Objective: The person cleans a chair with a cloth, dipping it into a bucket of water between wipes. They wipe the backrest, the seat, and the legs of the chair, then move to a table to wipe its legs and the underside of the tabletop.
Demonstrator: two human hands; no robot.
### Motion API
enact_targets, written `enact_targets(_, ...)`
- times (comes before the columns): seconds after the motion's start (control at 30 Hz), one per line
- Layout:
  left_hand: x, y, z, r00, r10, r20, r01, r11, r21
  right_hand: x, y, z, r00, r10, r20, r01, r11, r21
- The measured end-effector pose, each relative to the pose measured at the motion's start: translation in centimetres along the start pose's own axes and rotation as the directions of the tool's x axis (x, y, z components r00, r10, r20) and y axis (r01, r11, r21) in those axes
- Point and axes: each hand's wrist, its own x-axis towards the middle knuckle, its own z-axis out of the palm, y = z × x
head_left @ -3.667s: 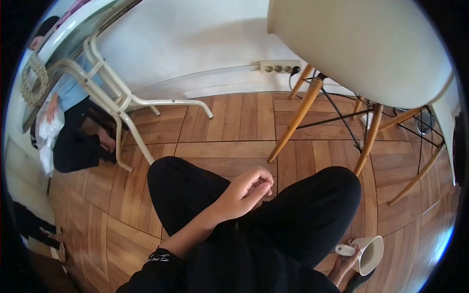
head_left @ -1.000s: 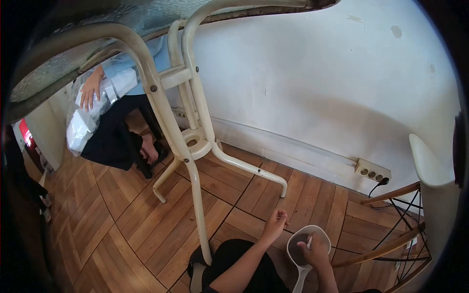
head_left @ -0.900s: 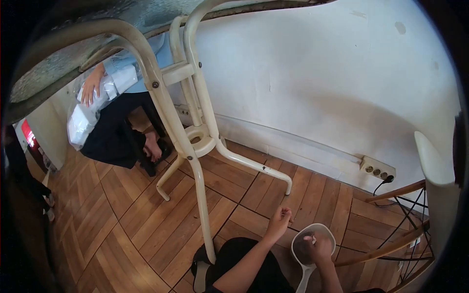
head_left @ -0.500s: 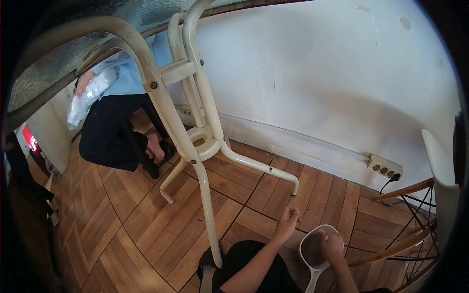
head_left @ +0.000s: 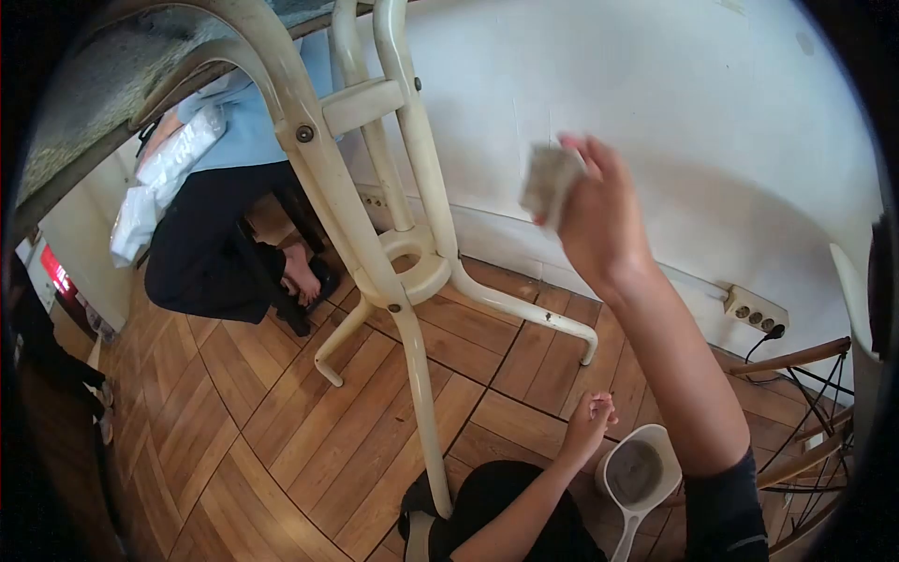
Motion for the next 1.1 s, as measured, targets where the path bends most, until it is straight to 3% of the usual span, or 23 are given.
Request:
enact_targets(0.03, 0.1, -0.3, 0.0, 1.000, 0.000, 0.010, 0.000, 1.000, -0.020, 1.5, 0.2, 1.5, 0.998, -0.046, 0.032, 0.045, 0.999, 0.024)
enact_targets(0.1, 0.6, -0.5, -0.2, 1.000, 0.012, 0.020, -0.011, 0.999, -0.036, 2.6, 0.6, 5.2, 0.991, -0.134, 0.001, 0.134, 0.986, -0.102)
enact_targets(0.17, 0.6, -0.5, -0.3, 1.000, -0.008, 0.022, 0.009, 0.997, -0.073, 3.3, 2.7, 6.8, 0.966, -0.241, 0.096, 0.256, 0.942, -0.219)
enact_targets(0.2, 0.4, -0.1, -0.2, 1.000, -0.012, 0.019, 0.013, 0.997, -0.072, 4.1, 4.0, 7.4, 0.910, -0.409, 0.061, 0.399, 0.831, -0.388)
enact_targets(0.23, 0.3, 0.2, -0.1, 0.999, 0.040, -0.007, -0.040, 0.999, -0.028, 4.6, 5.0, 7.2, 0.912, -0.407, 0.057, 0.396, 0.833, -0.387)
enact_targets(0.3, 0.2, 0.9, 0.1, 0.995, 0.089, -0.038, -0.088, 0.996, 0.014, 4.8, 5.9, 7.5, 0.807, -0.560, 0.188, 0.580, 0.693, -0.428)
enact_targets(0.37, 0.2, 1.0, 0.4, 0.999, 0.016, -0.036, -0.019, 0.996, -0.087, 4.9, 5.7, 7.5, 0.800, -0.570, 0.187, 0.592, 0.702, -0.395)
enact_targets(0.43, 0.3, 0.6, 0.5, 0.998, 0.053, -0.030, -0.053, 0.998, -0.020, 4.8, 5.1, 7.9, 0.789, -0.586, 0.185, 0.609, 0.705, -0.363)
enact_targets(0.5, 0.3, 0.2, 0.8, 0.996, 0.088, -0.017, -0.087, 0.995, 0.047, 4.7, 4.9, 8.1, 0.689, -0.694, 0.210, 0.649, 0.460, -0.606)
enact_targets(0.53, 0.3, 0.0, 1.1, 0.999, 0.034, 0.009, -0.033, 0.996, -0.083, 4.8, 5.1, 8.0, 0.690, -0.692, 0.212, 0.648, 0.461, -0.606)
enact_targets(0.6, 0.5, -1.1, 1.2, 0.998, -0.028, 0.060, 0.042, 0.970, -0.239, 5.1, 6.2, 7.3, 0.534, -0.786, 0.311, 0.637, 0.133, -0.759)
enact_targets(0.63, 0.7, -2.0, 1.3, 0.998, -0.017, 0.065, 0.030, 0.979, -0.201, 4.9, 7.0, 6.9, 0.537, -0.785, 0.310, 0.636, 0.136, -0.759)
enact_targets(0.7, 1.1, -4.6, 1.7, 0.996, 0.072, 0.062, -0.070, 0.997, -0.030, 3.7, 9.4, 5.7, 0.693, -0.667, 0.272, 0.544, 0.237, -0.805)
enact_targets(0.83, 1.5, -6.7, 1.8, 0.979, 0.194, 0.062, -0.201, 0.969, 0.144, 1.3, 13.7, 2.5, 0.716, -0.630, 0.301, 0.543, 0.232, -0.807)
enact_targets(0.87, 1.5, -6.7, 1.7, 0.979, 0.192, 0.065, -0.200, 0.969, 0.145, 1.2, 13.9, 2.1, 0.678, -0.657, 0.329, 0.562, 0.175, -0.809)
enact_targets(0.9, 1.5, -6.6, 1.6, 0.983, 0.172, 0.070, -0.180, 0.975, 0.132, 1.0, 13.4, 2.3, 0.639, -0.681, 0.357, 0.577, 0.118, -0.808)
enact_targets(1.0, 1.8, -6.0, 1.1, 0.994, 0.071, 0.087, -0.078, 0.994, 0.082, 2.5, 11.2, 4.1, 0.635, -0.699, 0.329, 0.600, 0.179, -0.779)
enact_targets(1.07, 1.6, -4.7, 0.8, 0.994, -0.050, 0.095, 0.050, 0.999, 0.008, 4.5, 8.4, 6.4, 0.543, -0.768, 0.340, 0.639, 0.115, -0.761)
enact_targets(1.1, 1.7, -3.5, 0.8, 0.988, -0.125, 0.090, 0.124, 0.992, 0.010, 4.9, 7.5, 7.0, 0.545, -0.767, 0.339, 0.637, 0.116, -0.762)
